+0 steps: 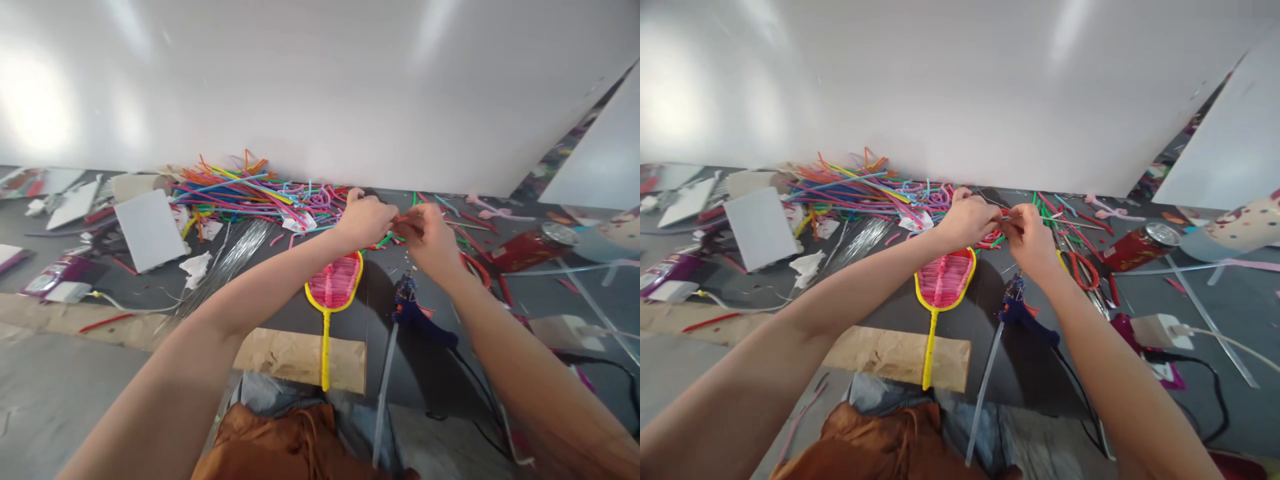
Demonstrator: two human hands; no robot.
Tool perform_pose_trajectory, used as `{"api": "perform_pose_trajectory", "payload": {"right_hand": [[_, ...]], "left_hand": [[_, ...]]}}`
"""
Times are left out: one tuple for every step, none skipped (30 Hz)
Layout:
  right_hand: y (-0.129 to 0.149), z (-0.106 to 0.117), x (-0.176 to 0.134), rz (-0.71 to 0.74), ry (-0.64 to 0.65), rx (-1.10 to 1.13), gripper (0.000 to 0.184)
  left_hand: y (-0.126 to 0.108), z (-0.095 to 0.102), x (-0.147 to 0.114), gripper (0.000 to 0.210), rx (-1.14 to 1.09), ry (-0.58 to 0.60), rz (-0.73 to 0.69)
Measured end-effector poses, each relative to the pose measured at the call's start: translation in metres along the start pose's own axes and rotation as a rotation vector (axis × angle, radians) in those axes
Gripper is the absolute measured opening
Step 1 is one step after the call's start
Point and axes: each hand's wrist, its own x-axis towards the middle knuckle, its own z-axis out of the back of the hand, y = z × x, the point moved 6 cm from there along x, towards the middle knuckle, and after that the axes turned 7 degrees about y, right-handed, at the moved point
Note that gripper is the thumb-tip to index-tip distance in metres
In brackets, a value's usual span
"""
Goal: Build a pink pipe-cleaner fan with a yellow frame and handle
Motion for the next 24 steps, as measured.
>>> {"api": "perform_pose_trajectory", "payload": {"right_hand": [[0.000, 0.001, -0.002, -0.003, -0.003, 0.003, 0.022], [0.000, 0.001, -0.004, 0.001, 0.000, -0.006, 0.022], [0.001, 0.002, -0.005, 0.008, 0.006, -0.032, 0.022], [0.001, 0.003, -0.007, 0.017, 0.011, -0.076, 0.021], [0.000, 0.005, -0.009, 0.023, 0.011, -0.130, 0.020], [-0.002, 0.008, -0.011, 0.025, 0.007, -0.191, 0.019], [-0.005, 0.011, -0.012, 0.022, -0.002, -0.255, 0.017], [-0.010, 0.014, -0.013, 0.012, -0.011, -0.318, 0.016], [-0.016, 0.018, -0.013, 0.000, -0.015, -0.380, 0.015], [-0.022, 0.020, -0.013, -0.015, -0.008, -0.444, 0.016], [-0.028, 0.022, -0.013, -0.027, 0.006, -0.504, 0.017], [-0.032, 0.023, -0.013, -0.032, 0.025, -0.555, 0.018], [-0.033, 0.023, -0.012, -0.029, 0.039, -0.590, 0.019], [-0.030, 0.022, -0.012, -0.020, 0.047, -0.614, 0.019], [-0.023, 0.021, -0.013, 0.003, 0.045, -0.619, 0.019], [-0.011, 0.018, -0.014, 0.042, 0.033, -0.596, 0.019], [0.003, 0.015, -0.016, 0.087, 0.018, -0.549, 0.019], [0.021, 0.011, -0.019, 0.147, 0.005, -0.467, 0.020], [0.039, 0.006, -0.023, 0.206, -0.001, -0.349, 0.021], [0.055, 0.001, -0.027, 0.237, 0.008, -0.232, 0.020], [0.069, -0.006, -0.031, 0.256, 0.029, -0.125, 0.019], [0.082, -0.012, -0.035, 0.275, 0.059, -0.049, 0.019], [0.093, -0.020, -0.038, 0.295, 0.097, -0.004, 0.018], [0.101, -0.027, -0.041, 0.313, 0.132, 0.024, 0.017]], "left_hand": [[-0.003, 0.000, 0.000, 0.021, 0.024, -0.005, -0.020], [-0.005, -0.001, 0.000, 0.020, 0.034, -0.004, -0.034], [-0.006, -0.002, 0.000, 0.019, 0.032, 0.004, -0.044], [-0.006, -0.002, 0.000, 0.018, 0.018, 0.010, -0.049], [-0.003, -0.002, -0.001, 0.017, -0.009, 0.016, -0.046], [0.001, -0.001, -0.002, 0.016, -0.052, 0.017, -0.035], [0.007, 0.001, -0.005, 0.016, -0.114, 0.009, -0.012], [0.015, 0.003, -0.009, 0.015, -0.193, -0.003, 0.016], [0.024, 0.005, -0.014, 0.015, -0.293, -0.018, 0.055], [0.033, 0.007, -0.021, 0.014, -0.411, -0.039, 0.098], [0.041, 0.006, -0.029, 0.012, -0.543, -0.042, 0.125], [0.048, 0.004, -0.039, 0.013, -0.690, -0.038, 0.147], [0.053, 0.000, -0.049, 0.015, -0.854, -0.026, 0.176], [0.056, -0.005, -0.059, 0.019, -1.022, -0.006, 0.192], [0.057, -0.009, -0.070, 0.022, -1.169, -0.012, 0.218], [0.056, -0.014, -0.080, 0.025, -1.287, 0.003, 0.239], [0.053, -0.019, -0.090, 0.028, -1.389, 0.012, 0.250], [0.049, -0.023, -0.098, 0.031, -1.484, 0.020, 0.257], [0.045, -0.027, -0.106, 0.033, -1.564, 0.023, 0.258], [0.041, -0.029, -0.112, 0.034, -1.636, 0.023, 0.259], [0.038, -0.031, -0.118, 0.035, -1.700, 0.019, 0.262], [0.035, -0.033, -0.122, 0.035, -1.750, 0.014, 0.265], [0.034, -0.034, -0.126, 0.035, -1.791, 0.008, 0.272], [0.033, -0.035, -0.130, 0.036, -1.822, 0.002, 0.279]]}}
